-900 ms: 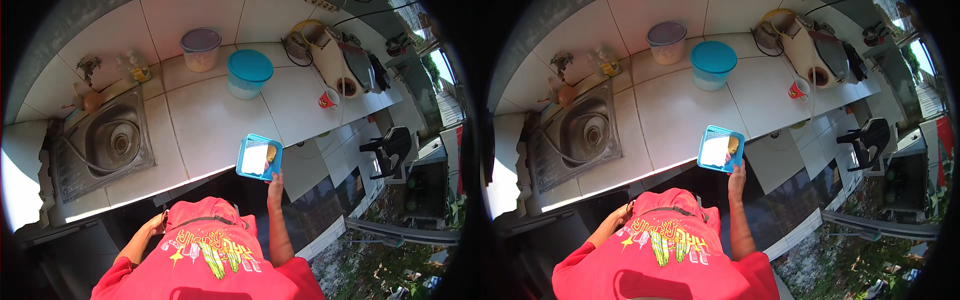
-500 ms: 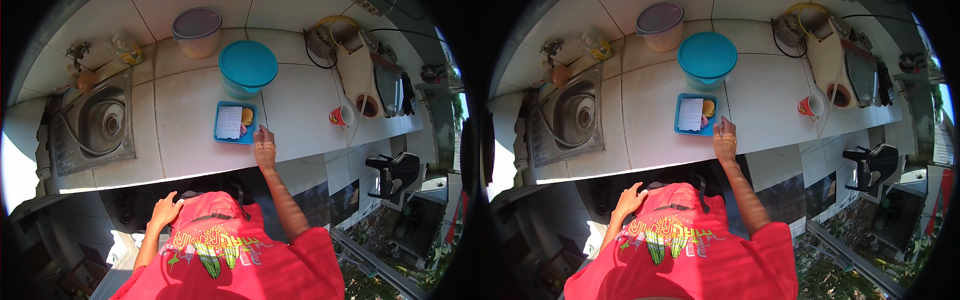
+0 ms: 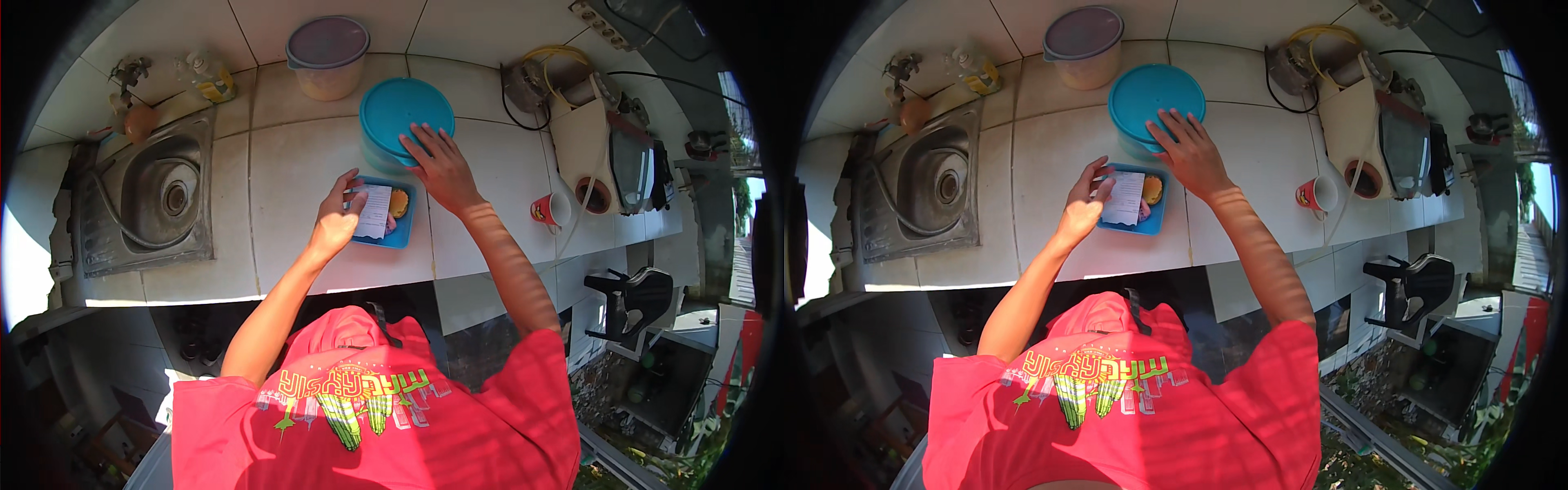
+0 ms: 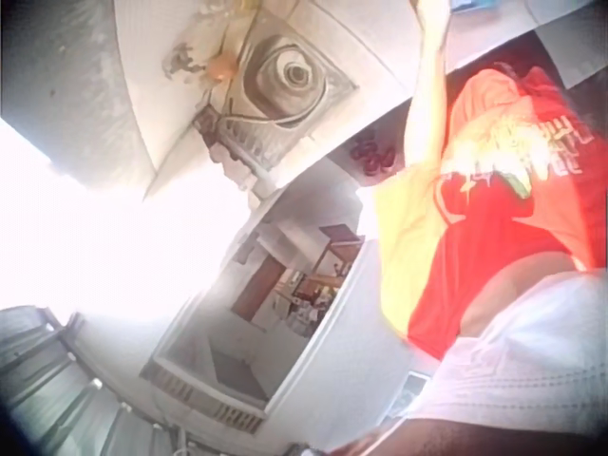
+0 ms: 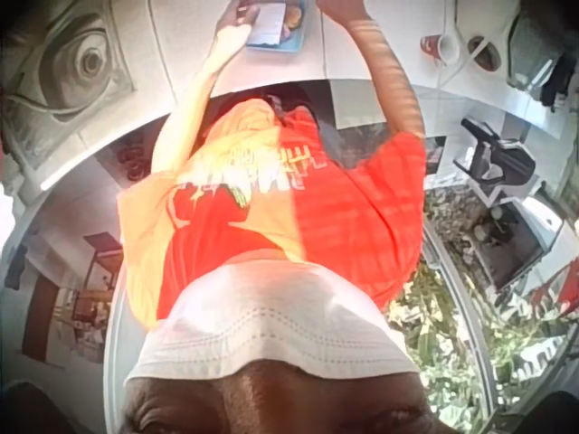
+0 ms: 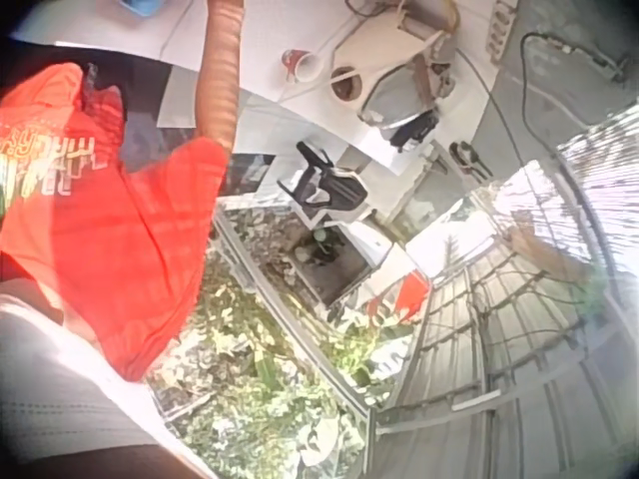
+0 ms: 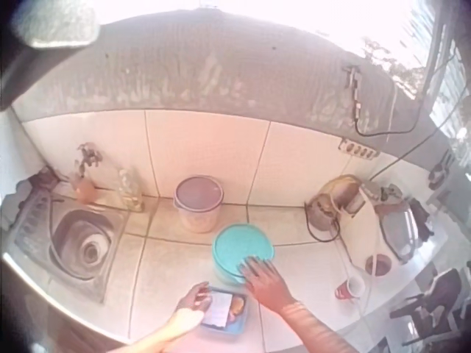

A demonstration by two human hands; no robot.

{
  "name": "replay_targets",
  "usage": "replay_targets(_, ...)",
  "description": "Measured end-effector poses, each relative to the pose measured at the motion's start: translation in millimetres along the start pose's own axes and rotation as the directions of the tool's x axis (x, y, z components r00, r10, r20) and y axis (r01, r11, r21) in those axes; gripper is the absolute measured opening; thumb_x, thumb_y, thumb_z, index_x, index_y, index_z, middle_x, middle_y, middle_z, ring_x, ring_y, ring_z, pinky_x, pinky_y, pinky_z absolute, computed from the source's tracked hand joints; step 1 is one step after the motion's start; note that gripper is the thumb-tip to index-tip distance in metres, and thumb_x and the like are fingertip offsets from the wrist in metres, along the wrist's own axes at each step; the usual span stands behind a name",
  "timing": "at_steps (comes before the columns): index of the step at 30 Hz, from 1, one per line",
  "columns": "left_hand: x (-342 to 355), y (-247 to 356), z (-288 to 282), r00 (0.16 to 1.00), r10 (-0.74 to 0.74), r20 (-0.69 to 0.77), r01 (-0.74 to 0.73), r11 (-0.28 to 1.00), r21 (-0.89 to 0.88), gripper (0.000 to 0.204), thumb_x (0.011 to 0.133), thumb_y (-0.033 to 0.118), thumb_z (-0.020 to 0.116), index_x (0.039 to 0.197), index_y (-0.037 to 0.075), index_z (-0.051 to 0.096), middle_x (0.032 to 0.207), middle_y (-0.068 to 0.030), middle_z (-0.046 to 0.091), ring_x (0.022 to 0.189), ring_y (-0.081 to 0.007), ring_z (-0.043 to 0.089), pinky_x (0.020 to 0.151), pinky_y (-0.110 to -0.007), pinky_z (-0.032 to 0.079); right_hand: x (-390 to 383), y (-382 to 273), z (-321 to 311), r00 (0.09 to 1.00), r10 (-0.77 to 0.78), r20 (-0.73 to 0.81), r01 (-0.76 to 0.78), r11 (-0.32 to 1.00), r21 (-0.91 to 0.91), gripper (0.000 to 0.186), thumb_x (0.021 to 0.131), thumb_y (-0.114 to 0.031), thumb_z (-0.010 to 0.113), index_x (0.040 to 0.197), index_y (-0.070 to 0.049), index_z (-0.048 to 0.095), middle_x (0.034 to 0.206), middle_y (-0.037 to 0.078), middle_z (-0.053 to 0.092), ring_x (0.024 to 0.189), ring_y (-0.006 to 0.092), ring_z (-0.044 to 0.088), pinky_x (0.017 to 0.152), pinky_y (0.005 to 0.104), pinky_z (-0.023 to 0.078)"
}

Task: Mixing dental alginate powder with water in a rubber bowl to prepare for a dental impression.

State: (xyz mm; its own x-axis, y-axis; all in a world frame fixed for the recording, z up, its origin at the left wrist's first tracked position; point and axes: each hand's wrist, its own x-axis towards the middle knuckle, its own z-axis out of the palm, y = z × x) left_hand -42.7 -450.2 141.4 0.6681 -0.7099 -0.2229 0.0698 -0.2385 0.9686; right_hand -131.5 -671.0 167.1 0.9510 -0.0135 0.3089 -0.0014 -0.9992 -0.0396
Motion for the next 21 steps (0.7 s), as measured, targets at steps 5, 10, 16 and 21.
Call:
replay_targets(5, 60, 14, 32, 0.991, 0.015, -0.13, -0.06, 0.935, -0.351, 0.063, 0.101, 0.04, 0.039, 0.15, 0.007, 0.02, 0.149, -0.0201, 0.033, 0.134, -0.0341, 0.039, 0.106, -0.042, 0.036, 9, 6, 8, 0.981, -0.019, -0.195, 0.038, 0.995, 0.096, 0.04, 0.085, -0.018, 0.067, 0.124, -0.011, 0.06, 0.125, 0.009, 0.062, 0.118, 0.0273, 0.057, 0.101, 0.0394, 0.045)
replay_targets(10, 75, 13, 50, 0.979, -0.013, -0.201, -0.058, 0.937, -0.346, 0.072, 0.099, 0.047, 0.042, 0.152, 0.008, 0.015, 0.155, -0.0176, 0.021, 0.137, -0.0341, 0.033, 0.109, -0.045, 0.033, 21, 14, 14, 0.943, 0.088, -0.322, -0.03, 0.983, 0.18, 0.026, 0.087, -0.023, 0.067, 0.109, -0.009, 0.066, 0.103, 0.007, 0.071, 0.098, 0.0243, 0.068, 0.082, 0.0345, 0.056)
replay_targets(16, 84, 9, 69, 0.925, -0.127, -0.357, 0.024, 0.96, -0.28, 0.065, 0.096, 0.039, 0.045, 0.148, 0.004, 0.027, 0.145, -0.022, 0.038, 0.132, -0.0359, 0.041, 0.107, -0.041, 0.035, 41, 47, 3, 0.948, 0.13, -0.29, -0.048, 0.96, 0.275, 0.022, 0.089, -0.025, 0.064, 0.102, -0.007, 0.065, 0.093, 0.008, 0.072, 0.084, 0.0224, 0.071, 0.064, 0.0329, 0.057)
replay_targets(21, 91, 12, 71, 0.883, -0.176, -0.436, 0.08, 0.97, -0.23, 0.065, 0.095, 0.04, 0.042, 0.145, 0.0, 0.03, 0.14, -0.0275, 0.044, 0.13, -0.0385, 0.045, 0.105, -0.04, 0.037, 42, 47, -1, 0.951, -0.033, -0.309, 0.11, 0.966, 0.234, 0.02, 0.091, -0.026, 0.063, 0.097, -0.007, 0.065, 0.089, 0.009, 0.071, 0.078, 0.0219, 0.071, 0.057, 0.0301, 0.055)
